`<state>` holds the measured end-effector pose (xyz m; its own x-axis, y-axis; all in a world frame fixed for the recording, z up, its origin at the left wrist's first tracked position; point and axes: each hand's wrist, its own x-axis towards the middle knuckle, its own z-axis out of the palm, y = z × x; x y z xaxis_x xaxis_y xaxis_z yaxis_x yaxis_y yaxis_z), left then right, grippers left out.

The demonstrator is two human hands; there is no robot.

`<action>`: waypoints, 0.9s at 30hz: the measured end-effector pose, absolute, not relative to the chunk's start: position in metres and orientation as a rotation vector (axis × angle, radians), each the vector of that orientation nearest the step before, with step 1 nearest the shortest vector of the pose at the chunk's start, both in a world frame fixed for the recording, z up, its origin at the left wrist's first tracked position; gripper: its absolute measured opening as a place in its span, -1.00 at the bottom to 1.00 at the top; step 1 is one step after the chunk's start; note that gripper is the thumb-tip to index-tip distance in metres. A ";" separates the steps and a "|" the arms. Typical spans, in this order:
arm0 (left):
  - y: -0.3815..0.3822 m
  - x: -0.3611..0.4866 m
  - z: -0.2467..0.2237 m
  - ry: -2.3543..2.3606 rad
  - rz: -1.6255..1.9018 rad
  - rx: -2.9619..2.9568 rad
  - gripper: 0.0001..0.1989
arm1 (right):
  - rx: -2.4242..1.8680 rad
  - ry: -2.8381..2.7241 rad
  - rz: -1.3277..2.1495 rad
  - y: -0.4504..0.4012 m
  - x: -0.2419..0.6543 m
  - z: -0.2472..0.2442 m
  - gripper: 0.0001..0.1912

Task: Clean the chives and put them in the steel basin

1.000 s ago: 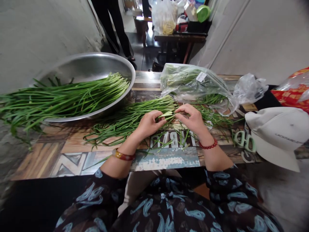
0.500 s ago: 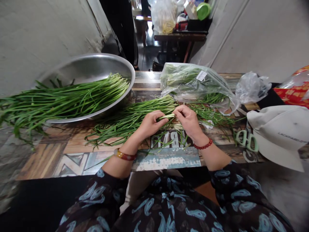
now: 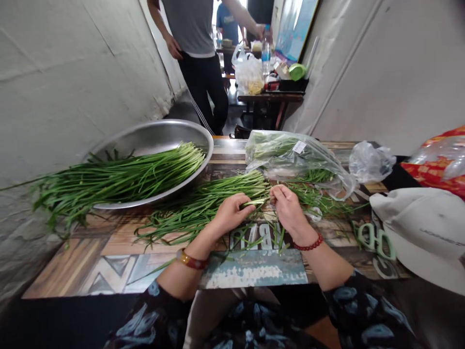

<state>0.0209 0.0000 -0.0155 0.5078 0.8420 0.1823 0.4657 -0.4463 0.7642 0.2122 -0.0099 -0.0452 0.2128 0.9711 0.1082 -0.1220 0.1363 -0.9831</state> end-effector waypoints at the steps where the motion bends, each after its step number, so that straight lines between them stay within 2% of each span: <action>1: 0.000 0.020 -0.015 1.074 0.743 2.097 -0.73 | -1.123 -1.031 0.992 -0.009 0.216 -0.046 -0.66; 10: -0.001 0.019 -0.006 1.059 0.778 1.921 -0.65 | -1.252 -1.548 0.531 -0.014 0.231 -0.029 -0.55; 14: -0.002 0.019 -0.004 1.024 0.722 1.786 -0.63 | -1.226 -1.553 0.606 -0.014 0.232 -0.029 -0.56; 18: -0.004 0.022 -0.001 1.023 0.744 1.748 -0.59 | -1.210 -1.476 0.702 -0.014 0.232 -0.032 -0.69; 21: -0.006 0.023 0.002 1.004 0.715 1.730 -0.54 | -1.186 -1.488 0.742 -0.016 0.230 -0.031 -0.71; 27: -0.006 0.022 0.000 1.001 0.692 1.755 -0.56 | -1.158 -1.600 0.656 -0.018 0.224 -0.027 -0.80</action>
